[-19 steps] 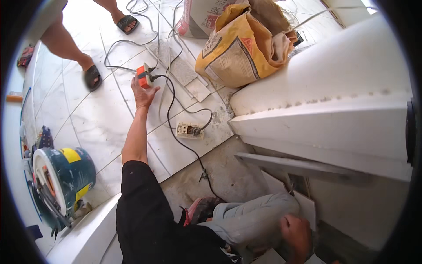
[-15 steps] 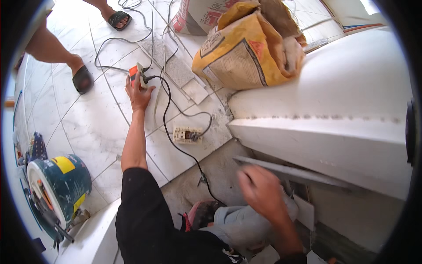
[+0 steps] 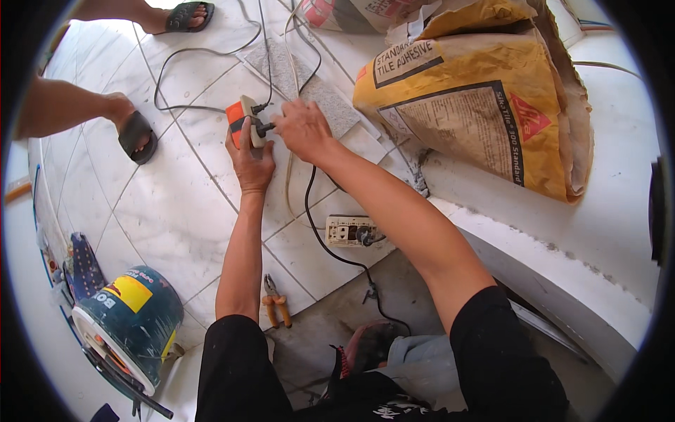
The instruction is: Install tiles on the lower wall and use a power drill for holes or mounting.
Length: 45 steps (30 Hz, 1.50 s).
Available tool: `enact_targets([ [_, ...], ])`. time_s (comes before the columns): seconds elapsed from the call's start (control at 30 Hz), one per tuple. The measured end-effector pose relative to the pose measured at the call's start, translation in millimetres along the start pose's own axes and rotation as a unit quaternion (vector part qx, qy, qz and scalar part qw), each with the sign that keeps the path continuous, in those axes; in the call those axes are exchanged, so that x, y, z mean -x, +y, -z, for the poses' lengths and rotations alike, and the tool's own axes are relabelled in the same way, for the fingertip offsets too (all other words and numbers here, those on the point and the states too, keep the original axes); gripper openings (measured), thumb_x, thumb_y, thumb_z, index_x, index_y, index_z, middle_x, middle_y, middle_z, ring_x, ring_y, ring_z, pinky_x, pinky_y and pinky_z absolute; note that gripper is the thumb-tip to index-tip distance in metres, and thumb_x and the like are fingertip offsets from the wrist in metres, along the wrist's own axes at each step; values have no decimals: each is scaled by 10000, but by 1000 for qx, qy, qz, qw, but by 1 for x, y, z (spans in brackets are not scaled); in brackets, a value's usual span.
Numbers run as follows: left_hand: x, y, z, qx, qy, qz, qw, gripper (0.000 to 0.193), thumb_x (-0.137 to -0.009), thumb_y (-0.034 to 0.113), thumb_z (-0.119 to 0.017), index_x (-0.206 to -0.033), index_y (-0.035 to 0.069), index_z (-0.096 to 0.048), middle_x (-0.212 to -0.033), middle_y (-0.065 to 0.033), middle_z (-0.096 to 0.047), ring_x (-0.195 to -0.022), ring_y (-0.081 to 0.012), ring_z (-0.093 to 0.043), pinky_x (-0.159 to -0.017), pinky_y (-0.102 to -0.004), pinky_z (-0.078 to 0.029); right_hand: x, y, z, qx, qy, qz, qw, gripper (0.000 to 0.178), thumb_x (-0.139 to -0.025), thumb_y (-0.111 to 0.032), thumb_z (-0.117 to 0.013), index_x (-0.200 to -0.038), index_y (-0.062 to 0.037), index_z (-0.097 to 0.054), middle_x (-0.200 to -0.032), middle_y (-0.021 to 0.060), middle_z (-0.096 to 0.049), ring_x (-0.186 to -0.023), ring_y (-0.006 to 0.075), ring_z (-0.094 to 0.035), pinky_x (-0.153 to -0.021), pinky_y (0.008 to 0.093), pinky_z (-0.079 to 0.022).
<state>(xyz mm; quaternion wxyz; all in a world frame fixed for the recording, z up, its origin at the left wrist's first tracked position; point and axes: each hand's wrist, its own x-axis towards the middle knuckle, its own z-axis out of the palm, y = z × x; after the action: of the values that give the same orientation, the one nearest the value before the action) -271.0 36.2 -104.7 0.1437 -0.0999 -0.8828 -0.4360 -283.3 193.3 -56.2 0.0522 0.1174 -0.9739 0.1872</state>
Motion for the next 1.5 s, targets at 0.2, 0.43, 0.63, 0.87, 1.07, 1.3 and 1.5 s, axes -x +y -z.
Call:
enact_targets([
  [0.2,-1,6,-6,-5,-4,14,1000,782,-692,6,-762,-1390,189,-461,-1381,-219,-374,-1250,-411,-440,-994,-429,-444,-16,6,4,87,-30,52,994,113,-798,-124,-582,-787,-126,-695,-931,27,-605,-1006,210,-562,-843,382,-411],
  [0.43,-7,8,-9,-12,3,-11,1000,771,-681,2,-751,-1379,193,-485,-1323,-212,-459,-1174,-403,-465,-959,-447,-441,-21,-4,11,63,-58,-44,995,120,-791,-155,-615,-824,-125,-725,-986,48,-634,-938,230,-637,-748,382,-514],
  [0.63,0,3,-5,-33,-3,-36,999,732,-705,-6,-729,-1370,200,-502,-1308,-198,-472,-1128,-377,-500,-940,-440,-446,-4,-17,24,49,-147,-91,984,159,-806,-137,-611,-900,-75,-723,-1028,147,-636,-909,289,-683,-744,407,-549],
  [0.87,6,-10,-9,-55,42,-10,998,749,-718,87,-785,-1395,168,-476,-1195,-175,-529,-1021,-339,-552,-888,-411,-474,49,-17,52,-14,-128,-91,987,146,-745,-88,-600,-861,-55,-681,-955,173,-640,-856,345,-676,-713,439,-548],
  [1.07,6,33,-52,246,-39,-111,962,711,-773,448,-701,-1265,-29,-509,-1234,-207,-586,-1059,-299,-603,-895,-405,-484,196,-136,78,-26,55,-93,994,119,-759,-124,-570,-821,-28,-607,-871,132,-592,-854,249,-587,-697,394,-447],
  [1.3,-39,-100,5,-700,-249,-242,624,235,-890,224,-517,-1016,181,-711,-1064,1,-690,-901,-230,-649,-864,-439,-462,463,-198,342,-252,248,-193,915,92,-724,-87,-610,-760,-31,-548,-708,101,-535,-707,268,-617,-590,389,-473],
  [1.5,-19,-34,60,-36,-336,192,921,317,-856,303,-475,-887,-4,-548,-832,-201,-532,-814,-272,-477,-837,-462,-455,827,-195,279,-149,475,-803,328,168,-844,-92,-572,-946,-22,-684,-752,77,-665,-673,153,-637,-577,297,-513],
])
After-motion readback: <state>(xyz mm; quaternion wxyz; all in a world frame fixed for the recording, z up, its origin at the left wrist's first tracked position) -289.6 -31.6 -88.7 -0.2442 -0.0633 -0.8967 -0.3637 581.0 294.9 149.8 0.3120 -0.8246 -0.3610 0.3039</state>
